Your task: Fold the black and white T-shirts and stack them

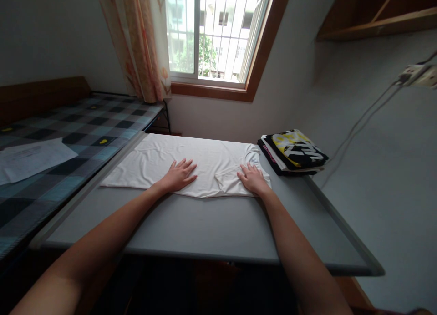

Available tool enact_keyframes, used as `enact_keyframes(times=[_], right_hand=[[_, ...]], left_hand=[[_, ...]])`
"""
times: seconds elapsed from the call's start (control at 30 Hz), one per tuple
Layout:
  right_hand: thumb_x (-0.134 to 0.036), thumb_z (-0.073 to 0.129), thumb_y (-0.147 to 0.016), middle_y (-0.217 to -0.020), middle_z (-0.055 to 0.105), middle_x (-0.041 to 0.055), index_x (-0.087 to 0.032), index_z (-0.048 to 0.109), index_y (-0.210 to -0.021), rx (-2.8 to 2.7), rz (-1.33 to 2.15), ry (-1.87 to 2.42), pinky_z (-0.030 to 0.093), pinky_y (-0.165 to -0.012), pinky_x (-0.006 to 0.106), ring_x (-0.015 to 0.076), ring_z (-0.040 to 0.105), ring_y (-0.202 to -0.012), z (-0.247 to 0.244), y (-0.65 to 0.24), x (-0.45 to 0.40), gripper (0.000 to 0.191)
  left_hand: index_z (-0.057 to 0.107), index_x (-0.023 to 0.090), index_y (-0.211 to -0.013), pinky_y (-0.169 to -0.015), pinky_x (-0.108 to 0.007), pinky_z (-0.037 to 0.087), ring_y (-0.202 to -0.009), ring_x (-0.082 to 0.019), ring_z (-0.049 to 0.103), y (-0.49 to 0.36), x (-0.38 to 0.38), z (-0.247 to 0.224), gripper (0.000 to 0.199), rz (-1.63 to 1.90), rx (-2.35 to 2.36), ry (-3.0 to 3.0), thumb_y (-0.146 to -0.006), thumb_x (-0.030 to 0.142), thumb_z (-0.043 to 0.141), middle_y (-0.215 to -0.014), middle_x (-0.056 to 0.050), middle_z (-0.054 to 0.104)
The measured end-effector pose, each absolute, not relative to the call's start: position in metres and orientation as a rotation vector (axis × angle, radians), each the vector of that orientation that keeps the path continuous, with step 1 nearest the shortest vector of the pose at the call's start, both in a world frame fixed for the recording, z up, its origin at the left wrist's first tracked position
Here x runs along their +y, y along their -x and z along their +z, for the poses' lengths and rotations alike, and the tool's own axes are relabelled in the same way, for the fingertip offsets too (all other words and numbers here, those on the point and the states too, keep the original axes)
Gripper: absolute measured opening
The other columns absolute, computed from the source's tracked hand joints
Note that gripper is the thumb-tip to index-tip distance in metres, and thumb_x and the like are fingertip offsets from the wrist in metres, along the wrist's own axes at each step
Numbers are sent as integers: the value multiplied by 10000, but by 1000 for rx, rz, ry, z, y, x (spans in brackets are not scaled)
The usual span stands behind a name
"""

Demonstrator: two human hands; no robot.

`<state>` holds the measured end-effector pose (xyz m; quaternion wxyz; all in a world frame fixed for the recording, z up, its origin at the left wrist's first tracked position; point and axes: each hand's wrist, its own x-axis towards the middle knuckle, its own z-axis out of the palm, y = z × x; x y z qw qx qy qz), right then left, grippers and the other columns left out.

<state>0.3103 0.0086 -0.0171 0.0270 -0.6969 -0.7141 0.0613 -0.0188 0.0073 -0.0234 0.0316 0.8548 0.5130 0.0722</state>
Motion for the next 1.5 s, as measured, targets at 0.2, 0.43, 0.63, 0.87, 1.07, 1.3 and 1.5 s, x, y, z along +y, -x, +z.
enact_keyframes(times=[0.2,0.43,0.63,0.87,1.07,1.3,1.5], right_hand=[[-466,342,-1011,-1624,285,151,-193,397,-1537,-2197,183,2148,220,-1175,512,347,234,-1494,-17,-310,8,594],[-455,347,-1016,-1627,267,173,-174,389,-1541,-2194,206,2137,208,-1180,514,360,213,-1498,-16,-310,8,597],[-461,342,-1019,-1630,261,164,-184,388,-1542,-2202,206,2152,207,-1183,509,351,217,-1499,-15,-309,7,593],[-464,339,-1022,-1635,254,157,-188,373,-1549,-2199,219,2162,196,-1190,493,340,207,-1503,-16,-310,8,596],[-465,346,-1020,-1633,256,165,-182,371,-1549,-2199,228,2151,189,-1192,494,348,209,-1502,-16,-310,8,601],[-459,350,-1021,-1633,256,164,-184,377,-1546,-2200,233,2154,195,-1191,494,347,212,-1501,-13,-309,7,594],[-462,348,-1021,-1633,255,167,-183,375,-1547,-2201,229,2160,193,-1191,499,352,213,-1500,-13,-308,7,596]], left_hand=[[426,241,-1508,-1166,-612,213,-1488,-343,264,19,8,-25,581,225,1586,-2630,-1005,523,357,-1599,-118,345],[428,233,-1507,-1167,-610,210,-1486,-345,267,19,8,-26,581,231,1584,-2634,-1006,519,355,-1596,-123,350],[418,228,-1510,-1166,-606,210,-1489,-339,258,19,9,-26,584,220,1584,-2640,-1011,521,341,-1605,-118,332],[413,228,-1513,-1170,-605,207,-1492,-339,250,19,8,-25,585,206,1588,-2634,-1013,521,338,-1607,-117,328],[407,225,-1517,-1173,-599,210,-1496,-332,244,19,8,-24,588,175,1600,-2637,-1016,524,332,-1612,-114,318],[401,238,-1520,-1174,-592,210,-1497,-324,246,18,8,-24,584,169,1606,-2639,-1016,527,334,-1612,-110,319],[402,220,-1519,-1169,-601,214,-1494,-331,250,18,9,-25,589,173,1603,-2649,-1018,522,333,-1610,-116,322]])
